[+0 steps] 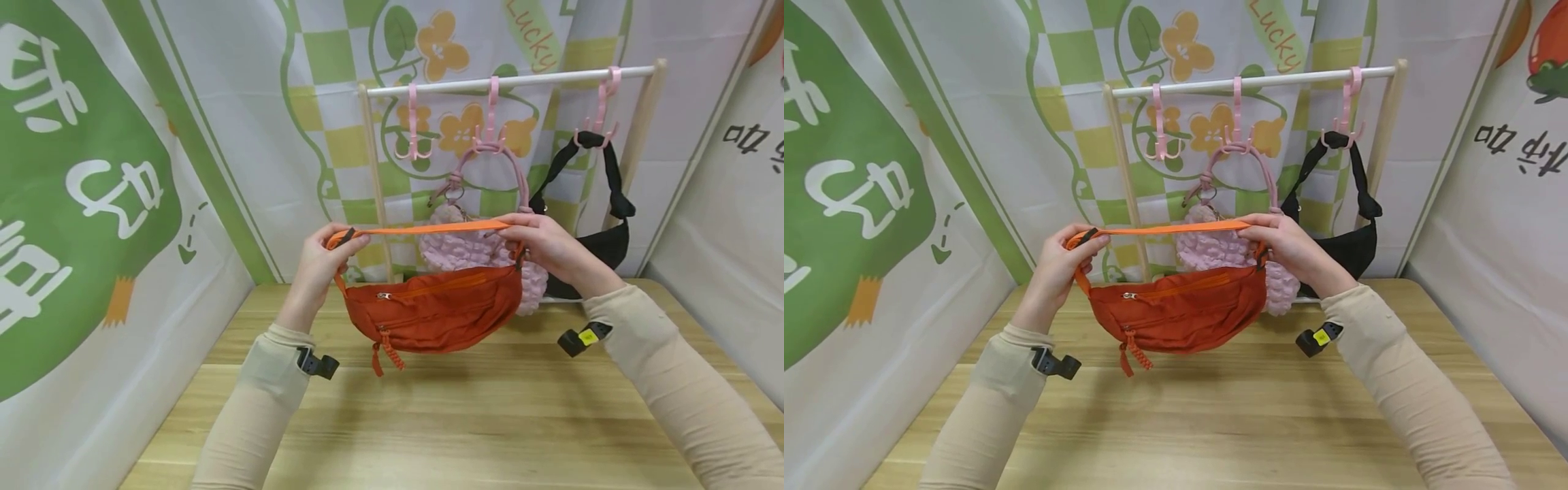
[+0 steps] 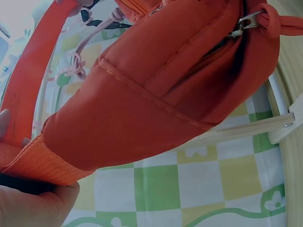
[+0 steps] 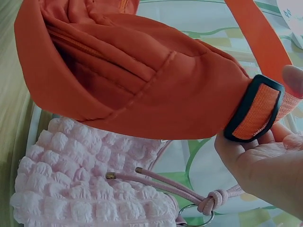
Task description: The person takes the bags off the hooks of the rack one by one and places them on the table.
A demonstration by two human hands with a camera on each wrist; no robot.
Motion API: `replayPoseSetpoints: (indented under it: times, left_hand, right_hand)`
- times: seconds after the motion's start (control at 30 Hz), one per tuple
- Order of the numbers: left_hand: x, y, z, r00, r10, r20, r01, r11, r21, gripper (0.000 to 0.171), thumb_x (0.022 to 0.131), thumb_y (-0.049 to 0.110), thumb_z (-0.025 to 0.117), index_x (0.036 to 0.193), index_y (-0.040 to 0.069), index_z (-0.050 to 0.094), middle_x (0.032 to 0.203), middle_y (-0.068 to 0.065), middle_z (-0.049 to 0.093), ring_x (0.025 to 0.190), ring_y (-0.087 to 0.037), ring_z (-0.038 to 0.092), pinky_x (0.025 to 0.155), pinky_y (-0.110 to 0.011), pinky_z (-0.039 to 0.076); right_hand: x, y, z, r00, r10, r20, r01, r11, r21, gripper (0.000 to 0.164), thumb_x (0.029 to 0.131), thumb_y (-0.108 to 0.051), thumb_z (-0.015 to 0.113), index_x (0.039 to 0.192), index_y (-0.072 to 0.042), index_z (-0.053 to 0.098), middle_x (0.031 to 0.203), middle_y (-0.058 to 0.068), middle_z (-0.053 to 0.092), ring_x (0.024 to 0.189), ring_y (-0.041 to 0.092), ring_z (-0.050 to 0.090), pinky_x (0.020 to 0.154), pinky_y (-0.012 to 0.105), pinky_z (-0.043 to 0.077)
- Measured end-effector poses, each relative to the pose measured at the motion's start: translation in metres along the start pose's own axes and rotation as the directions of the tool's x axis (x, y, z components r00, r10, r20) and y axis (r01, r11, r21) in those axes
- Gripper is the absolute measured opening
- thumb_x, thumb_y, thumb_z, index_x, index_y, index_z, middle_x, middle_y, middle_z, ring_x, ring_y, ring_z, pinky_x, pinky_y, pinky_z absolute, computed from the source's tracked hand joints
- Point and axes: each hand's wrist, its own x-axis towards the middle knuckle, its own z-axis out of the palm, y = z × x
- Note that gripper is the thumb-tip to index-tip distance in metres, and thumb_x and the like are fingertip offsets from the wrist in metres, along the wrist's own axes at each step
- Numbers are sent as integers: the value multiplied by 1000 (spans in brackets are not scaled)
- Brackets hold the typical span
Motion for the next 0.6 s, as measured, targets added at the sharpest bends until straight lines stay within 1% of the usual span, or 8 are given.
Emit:
replayPoseSetpoints:
  times: [0.2, 0.3, 0.43, 0.6]
  left_hand:
    - [-2, -2, -3, 1000, -14, -13, 15, 998, 56, 25, 81, 32, 76, 95, 15, 63, 64, 6, 46, 51, -10, 38, 47, -23, 35]
    - [-2, -2, -5, 1000, -22, -13, 22, 998, 62, 25, 81, 33, 75, 94, 15, 62, 61, 7, 45, 51, -10, 38, 46, -24, 36]
    - [-3, -3, -7, 999, -27, -17, 28, 998, 61, 26, 80, 33, 76, 94, 16, 63, 63, 6, 45, 51, -10, 39, 46, -24, 36]
    - [-4, -2, -6, 999, -22, -27, 24, 998, 63, 27, 79, 33, 77, 96, 16, 63, 70, 5, 47, 52, -10, 39, 46, -23, 37]
  right_hand:
    - [-2, 0, -2, 1000, 3, -8, -3, 1000, 7, 17, 96, -15, 54, 99, -23, 69, 74, -5, 54, 70, 10, 49, 66, 26, 40]
    - [-4, 0, -3, 1000, 8, -19, -8, 1000, 26, 16, 96, -15, 54, 98, -23, 69, 72, -6, 55, 69, 9, 49, 65, 26, 41]
    - [-7, 1, -3, 1000, 11, -26, -10, 999, 38, 16, 96, -15, 55, 98, -22, 69, 72, -6, 55, 68, 9, 49, 64, 25, 42]
    - [-8, 3, -4, 1000, 2, -28, 0, 998, 61, 17, 96, -15, 54, 99, -22, 69, 73, -5, 55, 68, 9, 49, 64, 25, 42]
